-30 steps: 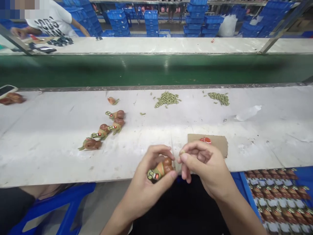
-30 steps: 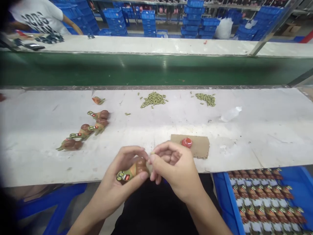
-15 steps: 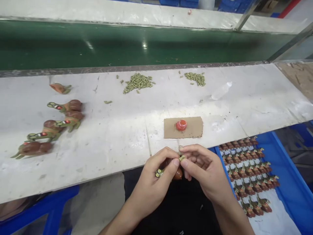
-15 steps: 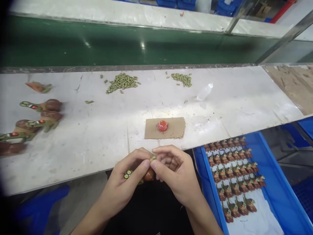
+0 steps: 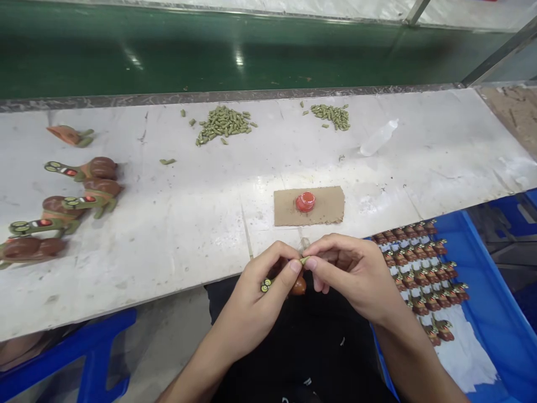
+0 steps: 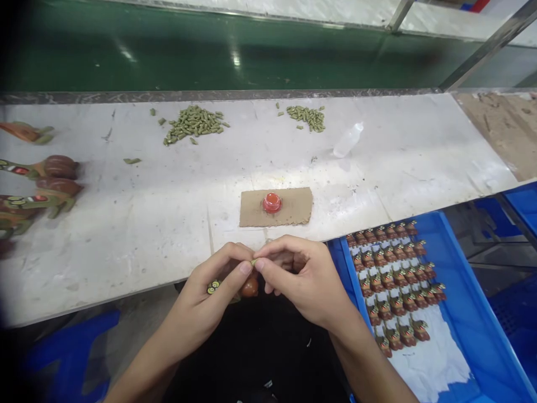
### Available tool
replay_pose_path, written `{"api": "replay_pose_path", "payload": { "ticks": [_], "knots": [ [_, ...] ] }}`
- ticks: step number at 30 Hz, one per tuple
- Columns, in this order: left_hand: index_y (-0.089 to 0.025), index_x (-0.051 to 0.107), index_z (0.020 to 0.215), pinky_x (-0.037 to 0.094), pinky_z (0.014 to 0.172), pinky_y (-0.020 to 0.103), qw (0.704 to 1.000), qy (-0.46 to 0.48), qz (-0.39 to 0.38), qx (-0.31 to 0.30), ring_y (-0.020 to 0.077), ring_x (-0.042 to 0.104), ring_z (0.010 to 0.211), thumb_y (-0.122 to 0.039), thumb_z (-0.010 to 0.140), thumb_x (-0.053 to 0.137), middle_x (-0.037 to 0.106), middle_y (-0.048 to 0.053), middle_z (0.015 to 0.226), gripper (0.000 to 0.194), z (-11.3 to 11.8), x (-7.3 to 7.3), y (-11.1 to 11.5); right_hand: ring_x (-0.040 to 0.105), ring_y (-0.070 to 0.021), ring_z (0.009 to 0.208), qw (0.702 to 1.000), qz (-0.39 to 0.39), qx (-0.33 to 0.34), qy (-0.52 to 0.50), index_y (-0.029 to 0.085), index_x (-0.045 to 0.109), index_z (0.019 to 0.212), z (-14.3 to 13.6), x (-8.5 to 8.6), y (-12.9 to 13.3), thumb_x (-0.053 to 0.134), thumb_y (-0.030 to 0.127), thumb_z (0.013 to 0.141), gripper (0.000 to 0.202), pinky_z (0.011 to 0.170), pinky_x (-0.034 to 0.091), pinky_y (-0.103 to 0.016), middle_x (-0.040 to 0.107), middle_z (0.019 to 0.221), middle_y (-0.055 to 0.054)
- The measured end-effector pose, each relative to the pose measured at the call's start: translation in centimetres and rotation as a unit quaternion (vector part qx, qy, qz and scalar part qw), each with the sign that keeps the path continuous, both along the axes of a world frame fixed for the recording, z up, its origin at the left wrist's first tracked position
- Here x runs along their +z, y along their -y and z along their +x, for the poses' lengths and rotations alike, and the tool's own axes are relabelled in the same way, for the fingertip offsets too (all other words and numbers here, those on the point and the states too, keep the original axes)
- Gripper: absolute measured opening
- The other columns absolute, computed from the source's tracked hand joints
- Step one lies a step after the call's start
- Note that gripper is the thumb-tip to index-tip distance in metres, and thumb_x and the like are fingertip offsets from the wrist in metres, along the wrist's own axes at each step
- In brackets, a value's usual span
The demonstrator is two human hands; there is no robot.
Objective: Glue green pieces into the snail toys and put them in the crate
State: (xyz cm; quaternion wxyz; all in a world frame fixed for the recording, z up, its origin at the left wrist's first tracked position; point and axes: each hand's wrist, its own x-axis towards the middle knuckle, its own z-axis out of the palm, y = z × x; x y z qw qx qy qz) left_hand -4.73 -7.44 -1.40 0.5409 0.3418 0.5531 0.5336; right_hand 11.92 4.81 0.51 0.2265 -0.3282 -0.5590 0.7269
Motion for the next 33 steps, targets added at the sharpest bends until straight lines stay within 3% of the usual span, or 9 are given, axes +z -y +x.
{"api": "replay_pose_path", "payload": {
  "ticks": [2,4,6,10,15,23,29,31,33],
  "knots": [
    [-0.031,0.076,0.119,0.061,0.084,0.029,0.999,0.014,-0.011,0.033,0.0188,0.074,0.091,-0.050,0.117,0.073,0.079,0.001,0.103,0.019,0.3,-0.5,0.2,0.074,-0.0168,0.058,0.999,0.038,-0.038,0.006,0.024,0.091,0.098,-0.1,0.1,-0.5,0.097,0.027,0.096,0.006,0.054,0.063,-0.025,0.079,0.069,0.000],
    [-0.033,0.077,0.131,0.062,0.093,0.033,0.997,0.020,-0.025,0.069,0.0218,0.076,0.101,-0.056,0.112,0.080,0.081,0.004,0.116,0.030,0.5,-0.9,0.3,0.073,-0.0169,0.058,0.991,0.096,-0.090,0.020,0.025,0.092,0.098,-0.4,0.2,-1.5,0.092,0.025,0.098,0.001,0.053,0.061,-0.026,0.078,0.068,0.001],
    [-0.029,0.082,0.129,0.061,0.094,0.033,0.994,0.043,-0.036,0.094,0.0225,0.074,0.102,-0.062,0.110,0.081,0.080,0.007,0.115,0.038,0.5,-1.0,0.2,0.072,-0.0170,0.062,0.974,0.172,-0.139,0.043,0.026,0.092,0.097,-0.9,0.3,-2.8,0.089,0.023,0.100,0.005,0.056,0.061,-0.028,0.080,0.074,0.000],
    [-0.023,0.085,0.116,0.060,0.079,0.029,0.973,0.214,-0.039,0.083,0.0172,0.068,0.084,-0.064,0.111,0.078,0.073,0.006,0.097,0.041,0.8,-0.5,-0.2,0.078,-0.0212,0.089,0.919,0.346,-0.168,0.083,0.025,0.093,0.095,-2.0,0.3,-5.2,0.087,0.018,0.100,0.011,0.071,0.063,-0.032,0.083,0.100,-0.005],
    [-0.027,0.080,0.125,0.046,0.057,0.021,0.920,0.388,-0.058,0.022,0.0119,0.061,0.069,-0.052,0.111,0.082,0.070,0.003,0.096,0.029,1.8,-0.2,0.3,0.075,-0.0222,0.090,0.890,0.421,-0.118,0.129,0.023,0.090,0.094,-3.0,0.0,-6.3,0.080,0.015,0.102,0.015,0.076,0.063,-0.035,0.080,0.100,-0.005],
    [-0.025,0.087,0.122,0.060,0.097,0.035,0.955,0.287,-0.068,0.039,0.0225,0.073,0.104,-0.050,0.105,0.092,0.078,0.009,0.112,0.030,2.5,-0.7,0.6,0.076,-0.0231,0.090,0.872,0.449,-0.110,0.157,0.023,0.089,0.095,-3.3,-0.4,-6.1,0.078,0.013,0.102,0.016,0.075,0.063,-0.035,0.079,0.102,-0.005],
    [-0.027,0.086,0.127,0.060,0.088,0.030,0.930,0.367,-0.021,0.018,0.0176,0.068,0.094,-0.042,0.105,0.093,0.073,0.006,0.105,0.027,2.4,-0.6,0.0,0.075,-0.0221,0.088,0.876,0.438,-0.130,0.156,0.024,0.087,0.094,-3.4,-0.8,-6.2,0.078,0.015,0.102,0.015,0.077,0.067,-0.034,0.079,0.103,-0.005],
    [-0.023,0.087,0.124,0.061,0.092,0.031,0.940,0.339,-0.018,0.026,0.0184,0.070,0.097,-0.044,0.108,0.089,0.075,0.007,0.107,0.026,2.5,-0.8,-0.1,0.077,-0.0228,0.092,0.891,0.405,-0.161,0.128,0.024,0.086,0.095,-3.1,-0.8,-5.7,0.079,0.018,0.103,0.012,0.079,0.068,-0.035,0.080,0.105,-0.006],
    [-0.025,0.085,0.120,0.063,0.092,0.031,0.960,0.276,0.010,0.051,0.0197,0.072,0.101,-0.046,0.113,0.083,0.077,0.007,0.111,0.023,2.5,-1.1,-0.2,0.080,-0.0227,0.090,0.930,0.312,-0.180,0.076,0.024,0.085,0.098,-2.6,-0.7,-4.9,0.083,0.023,0.105,0.007,0.079,0.070,-0.035,0.082,0.105,-0.006]
  ]
}}
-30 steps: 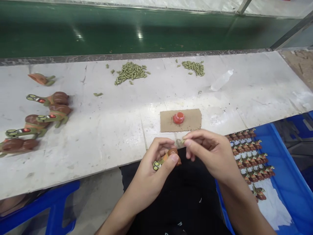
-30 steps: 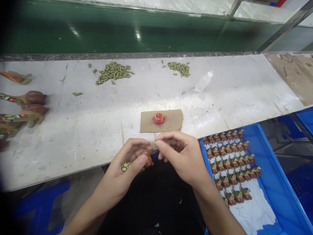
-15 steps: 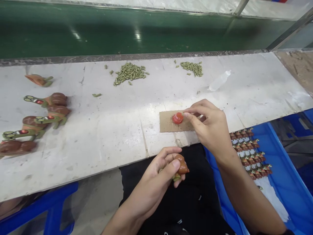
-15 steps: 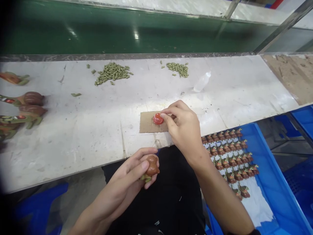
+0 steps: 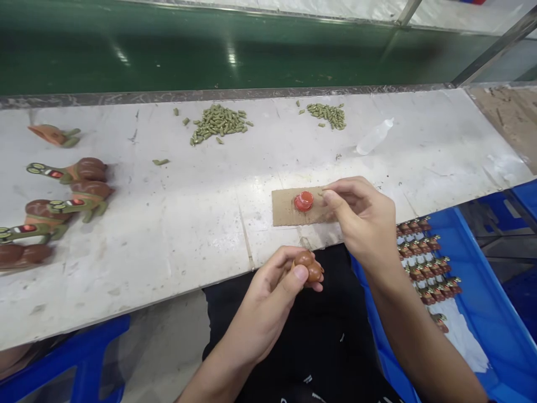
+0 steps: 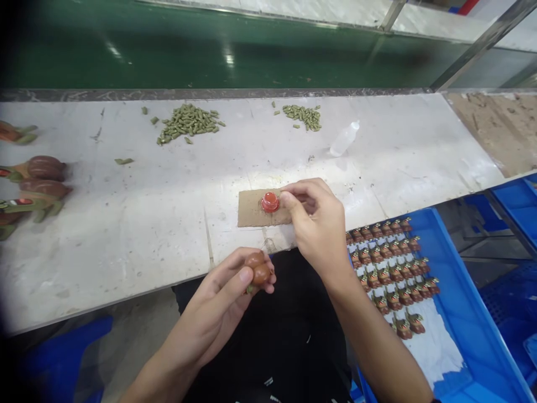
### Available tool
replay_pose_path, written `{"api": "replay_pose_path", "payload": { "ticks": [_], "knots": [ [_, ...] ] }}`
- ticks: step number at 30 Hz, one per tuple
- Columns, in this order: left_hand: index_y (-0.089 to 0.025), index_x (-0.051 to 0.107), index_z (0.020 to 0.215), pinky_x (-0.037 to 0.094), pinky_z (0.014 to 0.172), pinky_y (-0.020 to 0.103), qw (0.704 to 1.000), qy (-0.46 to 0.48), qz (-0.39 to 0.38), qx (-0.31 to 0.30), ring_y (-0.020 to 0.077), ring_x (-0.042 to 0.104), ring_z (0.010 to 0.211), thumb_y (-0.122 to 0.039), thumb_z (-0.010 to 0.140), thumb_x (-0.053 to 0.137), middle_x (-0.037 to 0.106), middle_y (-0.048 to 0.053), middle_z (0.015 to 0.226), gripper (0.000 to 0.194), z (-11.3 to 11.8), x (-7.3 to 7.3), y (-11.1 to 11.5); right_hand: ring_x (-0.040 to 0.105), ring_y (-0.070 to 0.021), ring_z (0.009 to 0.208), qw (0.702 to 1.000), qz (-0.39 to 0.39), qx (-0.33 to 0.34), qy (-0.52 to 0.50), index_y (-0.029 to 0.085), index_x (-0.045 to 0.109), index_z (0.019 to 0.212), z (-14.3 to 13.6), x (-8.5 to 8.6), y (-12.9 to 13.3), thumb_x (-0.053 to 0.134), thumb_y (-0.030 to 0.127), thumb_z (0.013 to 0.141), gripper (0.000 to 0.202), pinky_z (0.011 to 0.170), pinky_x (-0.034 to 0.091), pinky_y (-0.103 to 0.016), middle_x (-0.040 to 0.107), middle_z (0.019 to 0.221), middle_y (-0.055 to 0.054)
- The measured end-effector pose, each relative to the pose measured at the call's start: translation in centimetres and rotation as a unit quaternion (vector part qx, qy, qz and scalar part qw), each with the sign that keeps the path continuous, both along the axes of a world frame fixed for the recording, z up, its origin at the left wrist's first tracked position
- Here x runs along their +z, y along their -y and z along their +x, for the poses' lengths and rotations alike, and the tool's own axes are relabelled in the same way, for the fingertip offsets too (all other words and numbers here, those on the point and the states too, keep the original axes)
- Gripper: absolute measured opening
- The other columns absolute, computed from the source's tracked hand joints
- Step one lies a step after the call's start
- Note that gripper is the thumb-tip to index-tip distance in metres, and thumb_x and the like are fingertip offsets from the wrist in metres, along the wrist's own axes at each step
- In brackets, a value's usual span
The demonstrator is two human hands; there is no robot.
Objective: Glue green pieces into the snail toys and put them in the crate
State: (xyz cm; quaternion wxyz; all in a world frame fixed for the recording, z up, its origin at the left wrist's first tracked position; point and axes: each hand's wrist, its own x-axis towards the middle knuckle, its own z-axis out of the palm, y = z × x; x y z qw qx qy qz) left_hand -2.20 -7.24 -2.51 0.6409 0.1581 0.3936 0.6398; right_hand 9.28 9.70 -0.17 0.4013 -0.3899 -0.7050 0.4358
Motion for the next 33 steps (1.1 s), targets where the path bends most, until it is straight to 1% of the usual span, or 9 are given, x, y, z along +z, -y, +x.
{"api": "replay_pose_path", "payload": {
  "ticks": [2,4,6,7,11,16,24,29,33],
  "knots": [
    [-0.030,0.081,0.123,0.064,0.089,0.031,0.995,-0.082,0.023,0.046,0.0195,0.074,0.101,-0.045,0.116,0.078,0.078,0.003,0.112,0.018,0.0,-0.2,-0.1,0.083,-0.0228,0.090,0.990,-0.118,0.028,-0.076,0.025,0.086,0.100,0.5,0.2,1.2,0.088,0.031,0.105,0.008,0.079,0.072,-0.035,0.084,0.104,-0.005],
    [-0.033,0.078,0.126,0.064,0.090,0.030,0.983,-0.157,0.032,0.085,0.0178,0.074,0.098,-0.042,0.116,0.079,0.079,0.000,0.112,0.014,0.0,-0.3,-0.2,0.086,-0.0246,0.098,0.970,-0.205,0.056,-0.120,0.026,0.089,0.101,1.1,0.4,2.6,0.092,0.035,0.104,0.010,0.081,0.075,-0.035,0.086,0.109,-0.005],
    [-0.033,0.078,0.126,0.063,0.094,0.030,0.973,-0.204,0.029,0.099,0.0163,0.073,0.096,-0.040,0.115,0.081,0.080,-0.001,0.112,0.014,0.0,-0.3,-0.4,0.087,-0.0258,0.108,0.959,-0.241,0.058,-0.137,0.027,0.091,0.102,1.4,0.4,3.8,0.095,0.036,0.103,0.009,0.087,0.076,-0.035,0.087,0.114,-0.005],
    [-0.033,0.079,0.126,0.062,0.095,0.029,0.971,-0.215,0.027,0.102,0.0163,0.073,0.097,-0.040,0.114,0.081,0.081,0.000,0.113,0.014,0.0,-0.3,-0.5,0.087,-0.0255,0.107,0.958,-0.248,0.054,-0.136,0.028,0.092,0.103,1.6,0.3,4.3,0.096,0.036,0.103,0.008,0.090,0.077,-0.036,0.087,0.114,-0.005],
    [-0.032,0.080,0.126,0.062,0.093,0.030,0.968,-0.227,0.029,0.099,0.0180,0.075,0.100,-0.039,0.113,0.083,0.082,0.001,0.117,0.015,0.0,-0.6,-0.7,0.087,-0.0236,0.098,0.960,-0.242,0.044,-0.135,0.029,0.094,0.098,1.8,-0.3,5.2,0.097,0.033,0.101,0.006,0.095,0.076,-0.038,0.088,0.107,-0.004],
    [-0.035,0.079,0.129,0.061,0.095,0.028,0.967,-0.240,0.046,0.077,0.0171,0.076,0.106,-0.035,0.115,0.081,0.081,-0.001,0.118,0.014,-0.1,-1.2,-0.5,0.085,-0.0242,0.103,0.971,-0.204,0.037,-0.116,0.030,0.094,0.096,1.9,-0.8,5.4,0.096,0.032,0.101,0.005,0.094,0.075,-0.035,0.087,0.108,-0.005],
    [-0.037,0.078,0.131,0.060,0.097,0.027,0.965,-0.251,0.047,0.061,0.0162,0.076,0.109,-0.034,0.117,0.078,0.081,-0.003,0.119,0.015,-0.1,-1.3,-0.5,0.085,-0.0214,0.103,0.974,-0.196,0.038,-0.111,0.031,0.095,0.096,2.0,-0.7,5.3,0.093,0.025,0.101,0.008,0.092,0.074,-0.029,0.086,0.107,-0.004],
    [-0.039,0.077,0.133,0.060,0.097,0.029,0.961,-0.269,0.035,0.048,0.0173,0.074,0.109,-0.034,0.117,0.077,0.080,-0.003,0.122,0.017,-0.1,-1.4,-0.3,0.084,-0.0215,0.107,0.982,-0.162,0.044,-0.081,0.030,0.095,0.098,2.2,-0.4,5.4,0.090,0.020,0.101,0.012,0.091,0.073,-0.027,0.085,0.110,-0.005],
    [-0.038,0.076,0.138,0.059,0.103,0.031,0.944,-0.319,0.069,0.053,0.0198,0.073,0.116,-0.029,0.118,0.075,0.077,-0.001,0.123,0.022,-0.2,-1.5,-0.3,0.083,-0.0193,0.105,0.987,-0.143,0.053,-0.052,0.029,0.094,0.101,2.3,0.1,5.5,0.087,0.018,0.103,0.013,0.088,0.072,-0.024,0.083,0.112,-0.004]
  ]
}}
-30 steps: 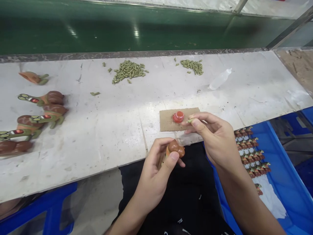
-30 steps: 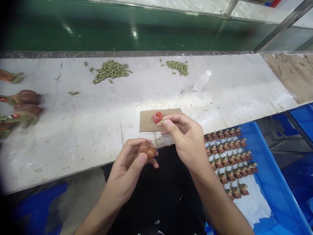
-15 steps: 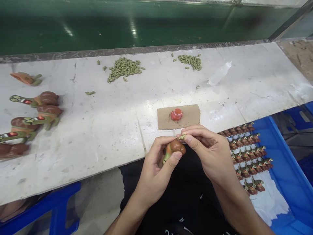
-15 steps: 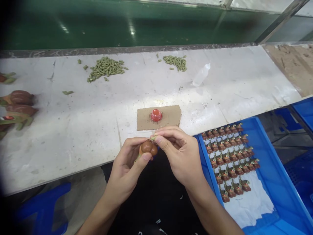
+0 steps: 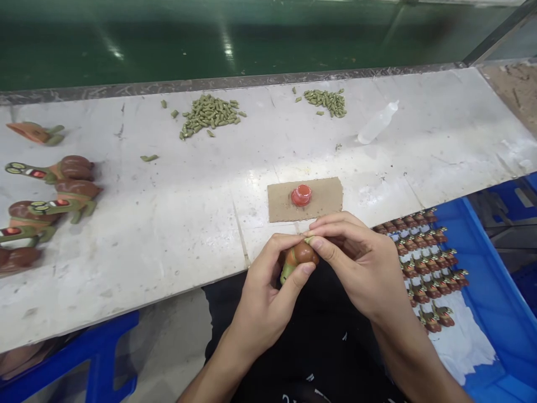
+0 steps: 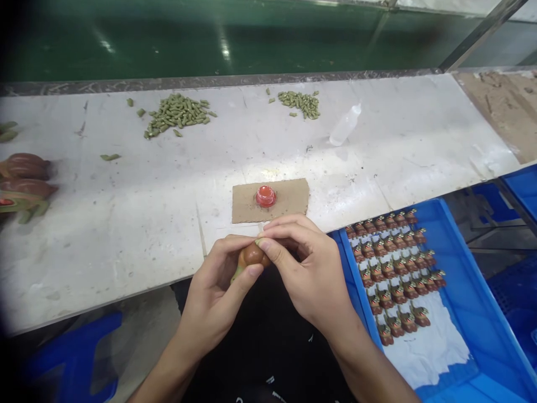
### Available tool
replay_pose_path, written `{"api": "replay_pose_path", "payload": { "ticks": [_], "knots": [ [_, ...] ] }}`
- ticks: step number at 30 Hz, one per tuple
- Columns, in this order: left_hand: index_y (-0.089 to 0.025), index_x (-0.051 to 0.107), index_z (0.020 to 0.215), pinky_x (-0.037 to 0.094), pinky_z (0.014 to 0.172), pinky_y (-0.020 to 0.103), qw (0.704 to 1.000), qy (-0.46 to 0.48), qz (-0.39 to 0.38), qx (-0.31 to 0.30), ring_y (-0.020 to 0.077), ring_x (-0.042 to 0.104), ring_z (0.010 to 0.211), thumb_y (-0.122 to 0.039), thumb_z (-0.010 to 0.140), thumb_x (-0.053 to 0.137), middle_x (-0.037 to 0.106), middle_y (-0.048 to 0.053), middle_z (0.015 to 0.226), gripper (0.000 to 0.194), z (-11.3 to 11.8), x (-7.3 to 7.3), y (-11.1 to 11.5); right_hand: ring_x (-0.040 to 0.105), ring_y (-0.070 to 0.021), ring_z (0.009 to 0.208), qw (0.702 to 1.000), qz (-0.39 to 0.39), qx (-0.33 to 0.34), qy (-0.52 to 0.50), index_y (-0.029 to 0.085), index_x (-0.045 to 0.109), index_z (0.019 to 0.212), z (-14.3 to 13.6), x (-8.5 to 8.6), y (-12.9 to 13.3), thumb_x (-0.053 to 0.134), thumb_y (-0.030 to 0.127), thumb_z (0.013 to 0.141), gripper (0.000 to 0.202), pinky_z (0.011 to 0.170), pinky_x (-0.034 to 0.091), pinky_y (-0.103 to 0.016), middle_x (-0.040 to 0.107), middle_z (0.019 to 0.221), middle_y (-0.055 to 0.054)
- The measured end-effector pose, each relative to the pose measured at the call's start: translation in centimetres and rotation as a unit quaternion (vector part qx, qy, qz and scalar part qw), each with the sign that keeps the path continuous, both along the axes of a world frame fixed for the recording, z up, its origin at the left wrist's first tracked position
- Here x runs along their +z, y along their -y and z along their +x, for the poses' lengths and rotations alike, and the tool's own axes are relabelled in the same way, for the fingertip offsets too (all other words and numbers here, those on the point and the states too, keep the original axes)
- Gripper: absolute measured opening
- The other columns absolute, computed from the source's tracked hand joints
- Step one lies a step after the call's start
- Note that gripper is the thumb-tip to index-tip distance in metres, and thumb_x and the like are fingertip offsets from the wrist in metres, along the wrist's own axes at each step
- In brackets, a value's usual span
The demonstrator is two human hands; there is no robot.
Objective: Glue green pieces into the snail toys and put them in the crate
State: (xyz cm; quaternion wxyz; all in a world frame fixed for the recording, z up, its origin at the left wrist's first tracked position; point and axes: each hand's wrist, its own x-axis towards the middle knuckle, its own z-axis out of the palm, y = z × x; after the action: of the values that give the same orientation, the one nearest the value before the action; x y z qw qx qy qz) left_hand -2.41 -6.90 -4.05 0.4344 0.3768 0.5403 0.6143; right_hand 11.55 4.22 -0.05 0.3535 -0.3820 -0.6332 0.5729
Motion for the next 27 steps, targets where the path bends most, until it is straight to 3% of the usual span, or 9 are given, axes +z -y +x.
{"api": "replay_pose_path", "payload": {
  "ticks": [5,11,13,15,18,20,22,27],
  "knots": [
    [-0.037,0.074,0.140,0.057,0.100,0.029,0.997,-0.069,0.034,-0.023,0.0188,0.071,0.112,-0.023,0.119,0.071,0.075,0.000,0.121,0.026,-0.6,-0.2,-0.2,0.082,-0.0181,0.108,0.999,0.021,0.032,0.006,0.029,0.091,0.104,0.1,0.1,0.1,0.083,0.019,0.107,0.013,0.093,0.070,-0.024,0.082,0.113,-0.003],
    [-0.037,0.074,0.136,0.061,0.089,0.025,0.998,-0.050,0.031,-0.009,0.0170,0.076,0.100,-0.030,0.120,0.069,0.078,0.000,0.115,0.018,-1.9,0.1,-0.8,0.086,-0.0201,0.103,0.998,0.007,0.058,-0.009,0.027,0.088,0.113,-0.4,0.4,-1.2,0.088,0.028,0.106,0.007,0.091,0.073,-0.028,0.084,0.113,-0.003],
    [-0.034,0.074,0.132,0.060,0.081,0.025,0.998,-0.039,0.029,0.033,0.0161,0.075,0.090,-0.035,0.119,0.071,0.078,0.000,0.108,0.013,-2.3,0.1,-1.2,0.087,-0.0238,0.100,0.999,0.040,0.019,0.003,0.025,0.085,0.122,-1.2,0.4,-3.7,0.088,0.035,0.106,0.018,0.089,0.074,-0.035,0.085,0.109,-0.005],
    [-0.032,0.072,0.130,0.059,0.075,0.026,0.997,-0.021,0.017,0.076,0.0163,0.072,0.084,-0.040,0.119,0.071,0.077,0.000,0.103,0.013,-2.5,-0.1,-1.5,0.086,-0.0257,0.094,0.990,0.124,-0.049,0.052,0.021,0.082,0.127,-2.5,0.0,-7.5,0.080,0.034,0.112,0.021,0.088,0.074,-0.040,0.085,0.109,-0.008],
    [-0.028,0.070,0.127,0.056,0.070,0.029,0.997,-0.014,-0.004,0.079,0.0179,0.070,0.081,-0.048,0.118,0.071,0.075,0.001,0.101,0.022,-2.5,-0.3,-1.7,0.085,-0.0260,0.098,0.942,0.242,-0.092,0.213,0.015,0.078,0.136,-5.5,-0.9,-14.3,0.059,0.012,0.113,0.030,0.099,0.072,-0.046,0.079,0.139,-0.017],
    [-0.027,0.071,0.125,0.055,0.072,0.030,0.997,-0.032,-0.010,0.069,0.0185,0.069,0.081,-0.051,0.116,0.074,0.073,0.001,0.100,0.026,-2.4,-0.3,-1.6,0.081,-0.0330,0.123,0.926,0.263,-0.091,0.256,0.014,0.081,0.133,-7.7,-1.3,-18.3,0.056,0.001,0.106,0.039,0.116,0.064,-0.051,0.076,0.145,-0.019],
    [-0.027,0.071,0.124,0.055,0.074,0.031,0.997,-0.034,-0.016,0.074,0.0190,0.068,0.083,-0.052,0.115,0.075,0.073,0.001,0.101,0.027,-2.3,-0.3,-1.5,0.075,-0.0392,0.135,0.917,0.266,-0.085,0.283,0.014,0.084,0.127,-9.6,-1.5,-21.3,0.056,-0.002,0.102,0.040,0.124,0.058,-0.057,0.078,0.140,-0.021],
    [-0.026,0.069,0.124,0.054,0.074,0.032,0.998,0.001,-0.017,0.066,0.0193,0.068,0.085,-0.056,0.116,0.073,0.071,0.002,0.103,0.031,-2.4,-0.8,-1.5,0.077,-0.0467,0.124,0.905,0.247,-0.068,0.340,0.016,0.085,0.101,-12.2,-1.3,-24.2,0.064,0.001,0.097,0.026,0.116,0.059,-0.063,0.083,0.114,-0.021]
  ]
}}
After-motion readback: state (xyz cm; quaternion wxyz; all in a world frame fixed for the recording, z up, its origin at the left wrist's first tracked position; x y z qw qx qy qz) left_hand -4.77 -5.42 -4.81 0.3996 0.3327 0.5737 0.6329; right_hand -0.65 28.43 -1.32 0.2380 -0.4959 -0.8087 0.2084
